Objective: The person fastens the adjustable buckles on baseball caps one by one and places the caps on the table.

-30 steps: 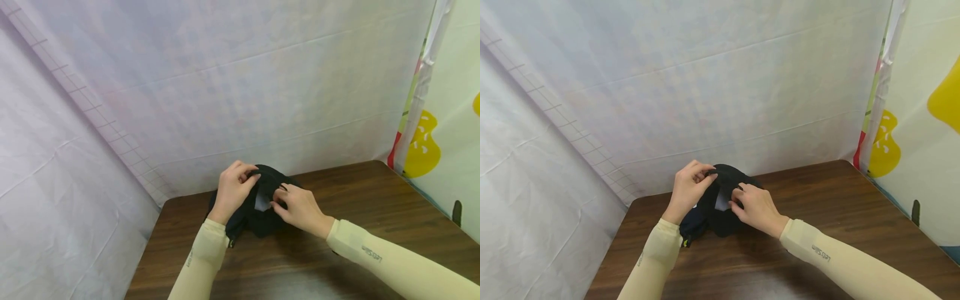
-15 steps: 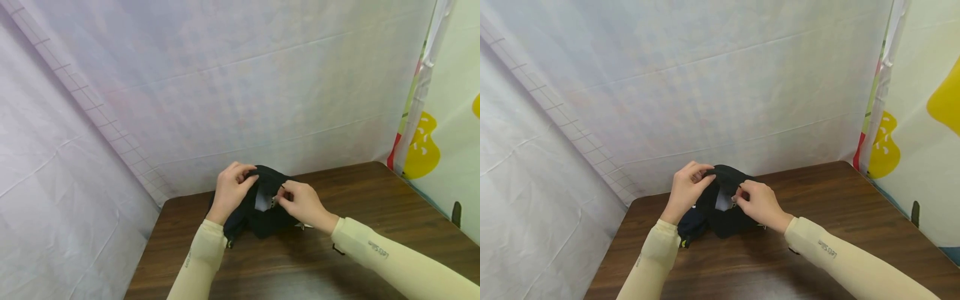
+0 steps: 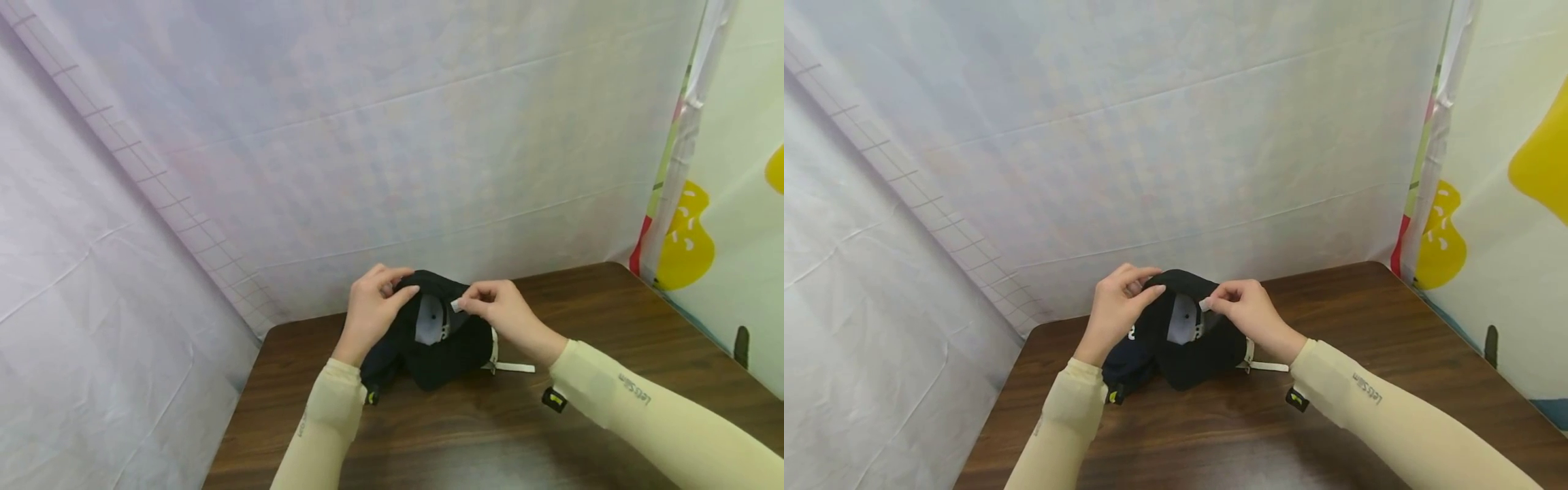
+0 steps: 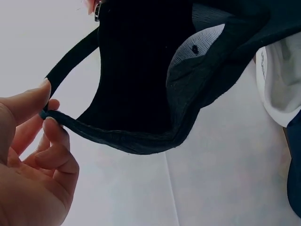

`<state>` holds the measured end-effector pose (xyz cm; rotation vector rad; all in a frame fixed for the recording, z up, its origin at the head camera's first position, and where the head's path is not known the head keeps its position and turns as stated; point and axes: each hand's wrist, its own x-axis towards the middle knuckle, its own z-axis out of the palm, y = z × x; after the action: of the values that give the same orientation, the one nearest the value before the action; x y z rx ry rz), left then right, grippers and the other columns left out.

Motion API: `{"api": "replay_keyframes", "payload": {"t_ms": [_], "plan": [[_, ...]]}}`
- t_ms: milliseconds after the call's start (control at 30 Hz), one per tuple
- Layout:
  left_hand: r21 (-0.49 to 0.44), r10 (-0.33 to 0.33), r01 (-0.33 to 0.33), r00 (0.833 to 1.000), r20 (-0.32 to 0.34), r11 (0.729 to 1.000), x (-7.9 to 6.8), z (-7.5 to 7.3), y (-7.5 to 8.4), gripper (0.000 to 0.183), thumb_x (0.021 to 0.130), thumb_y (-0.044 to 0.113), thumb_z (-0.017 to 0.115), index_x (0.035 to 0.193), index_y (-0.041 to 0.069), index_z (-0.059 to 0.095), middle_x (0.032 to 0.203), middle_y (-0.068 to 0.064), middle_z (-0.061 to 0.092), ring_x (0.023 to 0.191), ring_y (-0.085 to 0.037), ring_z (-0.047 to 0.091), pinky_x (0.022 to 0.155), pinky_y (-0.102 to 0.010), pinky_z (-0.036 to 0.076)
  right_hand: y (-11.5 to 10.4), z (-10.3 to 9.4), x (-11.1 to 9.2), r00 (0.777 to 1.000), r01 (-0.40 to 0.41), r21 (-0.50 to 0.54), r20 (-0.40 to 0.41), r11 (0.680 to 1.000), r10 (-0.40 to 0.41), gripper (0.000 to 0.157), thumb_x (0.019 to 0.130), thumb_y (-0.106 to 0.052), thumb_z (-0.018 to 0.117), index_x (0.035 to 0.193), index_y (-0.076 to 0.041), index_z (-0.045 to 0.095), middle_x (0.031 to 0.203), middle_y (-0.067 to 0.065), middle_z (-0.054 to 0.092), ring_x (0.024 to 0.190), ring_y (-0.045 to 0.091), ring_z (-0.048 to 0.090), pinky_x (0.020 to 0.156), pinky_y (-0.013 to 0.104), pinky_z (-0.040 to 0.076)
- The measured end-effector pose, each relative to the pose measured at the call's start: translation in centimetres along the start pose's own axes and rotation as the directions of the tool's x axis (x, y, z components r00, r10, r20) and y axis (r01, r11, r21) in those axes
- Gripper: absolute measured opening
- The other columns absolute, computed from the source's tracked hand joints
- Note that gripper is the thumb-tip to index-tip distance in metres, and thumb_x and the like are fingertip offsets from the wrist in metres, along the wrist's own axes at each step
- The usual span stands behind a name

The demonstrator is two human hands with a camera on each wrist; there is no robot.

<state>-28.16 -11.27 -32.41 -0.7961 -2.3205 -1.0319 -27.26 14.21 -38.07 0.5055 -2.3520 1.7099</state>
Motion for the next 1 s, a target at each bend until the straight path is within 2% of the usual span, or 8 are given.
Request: {"api": "replay_keyframes", "payload": {"t_ms": [133, 233, 400, 467, 533, 667, 833, 1000], "plan": [[-0.062, -0.076, 0.079, 0.996, 0.045, 0.995, 0.0, -0.2, 0.0, 0.028, 0.091, 0.038, 0.075, 0.117, 0.031, 0.075, 0.089, 0.007, 0.054, 0.068, -0.017, 0.045, 0.060, -0.034, 0.041, 0.0, -0.4, 0.2, 0.995, -0.103, 0.181, 0.014, 0.978, 0.102, 0.021, 0.093, -0.022, 0.073, 0.090, -0.001, 0.073, 0.080, 0.013, 0.061, 0.064, 0.019, 0.048, 0.055, 0.029, 0.040], [-0.155, -0.152, 0.167, 0.983, 0.103, 0.974, 0.0, -0.4, 0.0, 0.029, 0.089, 0.044, 0.076, 0.116, 0.034, 0.074, 0.092, 0.003, 0.057, 0.075, -0.021, 0.045, 0.064, -0.036, 0.042, 0.0, -0.7, 0.3, 0.989, -0.148, 0.280, 0.026, 0.949, 0.146, 0.029, 0.093, -0.023, 0.074, 0.094, 0.006, 0.069, 0.077, 0.010, 0.059, 0.062, 0.018, 0.045, 0.052, 0.027, 0.037], [-0.321, -0.293, 0.357, 0.927, 0.233, 0.877, 0.2, -1.0, 0.1, 0.038, 0.084, 0.048, 0.080, 0.115, 0.027, 0.076, 0.109, 0.001, 0.065, 0.093, -0.022, 0.054, 0.078, -0.044, 0.050, 0.1, -1.1, 0.4, 0.988, -0.154, 0.344, 0.032, 0.926, 0.152, 0.039, 0.093, -0.024, 0.074, 0.100, 0.013, 0.063, 0.076, 0.003, 0.060, 0.065, 0.018, 0.047, 0.056, 0.026, 0.039], [-0.342, -0.326, 0.412, 0.902, 0.282, 0.844, 0.3, -1.2, 0.2, 0.042, 0.083, 0.048, 0.081, 0.116, 0.022, 0.076, 0.113, 0.000, 0.066, 0.095, -0.027, 0.057, 0.082, -0.050, 0.050, 0.1, -1.2, 0.4, 0.988, -0.152, 0.363, 0.034, 0.919, 0.150, 0.040, 0.094, -0.023, 0.074, 0.101, 0.014, 0.062, 0.075, 0.003, 0.060, 0.064, 0.018, 0.047, 0.055, 0.026, 0.039], [-0.341, -0.339, 0.443, 0.883, 0.323, 0.829, 0.3, -1.4, 0.3, 0.045, 0.083, 0.047, 0.081, 0.116, 0.018, 0.075, 0.112, -0.002, 0.067, 0.095, -0.035, 0.058, 0.082, -0.056, 0.049, 0.0, -1.3, 0.4, 0.989, -0.147, 0.384, 0.034, 0.912, 0.145, 0.039, 0.094, -0.023, 0.073, 0.100, 0.014, 0.062, 0.075, 0.003, 0.060, 0.063, 0.018, 0.046, 0.055, 0.026, 0.037], [-0.307, -0.352, 0.480, 0.851, 0.389, 0.822, 0.5, -1.7, 0.6, 0.043, 0.084, 0.050, 0.079, 0.111, 0.017, 0.076, 0.111, -0.002, 0.068, 0.097, -0.042, 0.055, 0.084, -0.058, 0.047, -0.3, -1.6, 0.2, 0.990, -0.141, 0.416, 0.039, 0.899, 0.137, 0.034, 0.095, -0.023, 0.072, 0.097, 0.011, 0.064, 0.075, 0.004, 0.059, 0.061, 0.019, 0.044, 0.055, 0.026, 0.036], [-0.253, -0.363, 0.505, 0.817, 0.448, 0.825, 0.6, -1.9, 1.0, 0.040, 0.086, 0.053, 0.075, 0.098, 0.015, 0.077, 0.110, -0.004, 0.067, 0.097, -0.036, 0.055, 0.088, -0.056, 0.046, -0.3, -1.8, 0.2, 0.989, -0.145, 0.443, 0.044, 0.885, 0.140, 0.030, 0.095, -0.022, 0.072, 0.095, 0.008, 0.065, 0.075, 0.003, 0.059, 0.061, 0.017, 0.044, 0.055, 0.025, 0.037], [-0.227, -0.267, 0.438, 0.805, 0.529, 0.870, 0.5, -1.9, 1.8, 0.033, 0.091, 0.042, 0.075, 0.092, 0.010, 0.075, 0.096, -0.011, 0.067, 0.092, -0.035, 0.056, 0.087, -0.050, 0.048, -0.4, -2.0, 0.2, 0.990, -0.140, 0.466, 0.038, 0.873, 0.139, 0.035, 0.095, -0.020, 0.071, 0.099, 0.014, 0.062, 0.074, 0.002, 0.059, 0.061, 0.014, 0.045, 0.055, 0.025, 0.037]]}}
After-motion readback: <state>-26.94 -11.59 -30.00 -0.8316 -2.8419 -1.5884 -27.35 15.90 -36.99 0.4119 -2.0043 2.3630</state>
